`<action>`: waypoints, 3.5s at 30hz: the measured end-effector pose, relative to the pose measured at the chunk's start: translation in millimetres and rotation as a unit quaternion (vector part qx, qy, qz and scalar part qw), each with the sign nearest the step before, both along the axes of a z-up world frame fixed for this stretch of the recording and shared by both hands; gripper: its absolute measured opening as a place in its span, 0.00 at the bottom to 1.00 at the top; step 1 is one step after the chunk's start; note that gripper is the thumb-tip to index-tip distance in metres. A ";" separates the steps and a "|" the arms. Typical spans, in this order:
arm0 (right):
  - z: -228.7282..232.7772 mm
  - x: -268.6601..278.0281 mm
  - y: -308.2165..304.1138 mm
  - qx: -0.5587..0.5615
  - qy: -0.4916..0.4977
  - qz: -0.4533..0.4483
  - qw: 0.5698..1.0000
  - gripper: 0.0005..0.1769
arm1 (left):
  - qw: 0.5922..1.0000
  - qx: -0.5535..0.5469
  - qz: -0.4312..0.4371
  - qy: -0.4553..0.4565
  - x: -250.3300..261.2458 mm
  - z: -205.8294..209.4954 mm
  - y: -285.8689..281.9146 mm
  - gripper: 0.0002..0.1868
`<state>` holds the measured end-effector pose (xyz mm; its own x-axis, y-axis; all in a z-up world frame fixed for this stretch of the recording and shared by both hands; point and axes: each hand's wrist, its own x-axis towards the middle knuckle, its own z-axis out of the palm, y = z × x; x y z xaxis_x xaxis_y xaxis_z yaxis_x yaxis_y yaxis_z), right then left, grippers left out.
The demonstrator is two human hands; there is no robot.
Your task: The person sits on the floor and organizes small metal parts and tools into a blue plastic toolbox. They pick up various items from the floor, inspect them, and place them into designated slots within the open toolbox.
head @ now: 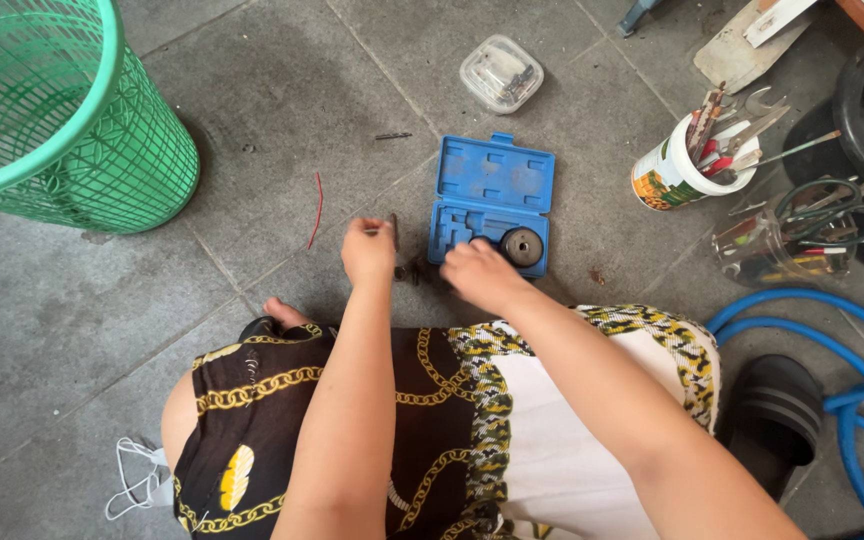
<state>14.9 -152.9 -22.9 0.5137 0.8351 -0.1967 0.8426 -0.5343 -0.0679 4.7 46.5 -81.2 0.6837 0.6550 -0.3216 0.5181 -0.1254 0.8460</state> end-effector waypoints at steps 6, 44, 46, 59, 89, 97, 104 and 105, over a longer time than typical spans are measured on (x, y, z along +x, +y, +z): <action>28.3 18.7 -19.1 0.271 0.111 -0.307 0.906 0.15 | 0.925 0.195 -0.255 0.204 -11.0 17.6 -4.8 0.15; 78.8 17.5 -79.2 0.542 0.292 -0.373 0.694 0.16 | 0.929 -0.111 -0.279 -0.217 -2.0 101.1 -35.6 0.17; 74.9 18.2 -74.9 0.547 0.291 -0.378 0.688 0.16 | 0.928 -0.120 -0.260 -0.237 -2.7 101.0 -36.3 0.17; 67.2 18.7 -53.2 0.558 0.307 -0.345 0.689 0.18 | 0.929 -0.122 -0.241 -0.251 -2.1 105.7 -34.8 0.16; 61.4 22.1 -51.4 0.541 0.352 -0.308 0.699 0.18 | 0.911 -0.178 -0.266 -0.259 -3.1 97.9 -42.1 0.17; 56.2 23.2 -53.8 0.521 0.323 -0.339 0.713 0.17 | 0.904 -0.226 -0.270 -0.244 -1.4 92.4 -38.1 0.17; 46.9 27.7 -59.6 0.495 0.348 -0.360 0.710 0.07 | 0.899 -0.210 -0.295 -0.249 -2.8 93.1 -37.7 0.18; 45.2 28.0 -59.8 0.479 0.354 -0.377 0.709 0.08 | 0.896 -0.211 -0.300 -0.251 -3.1 93.0 -37.7 0.18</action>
<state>42.9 -212.6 22.3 0.9410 0.3004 -0.1560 -0.0848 -0.2370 -0.9678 1.6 8.7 11.8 0.9999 0.0137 -0.0084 0.0065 0.1316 0.9913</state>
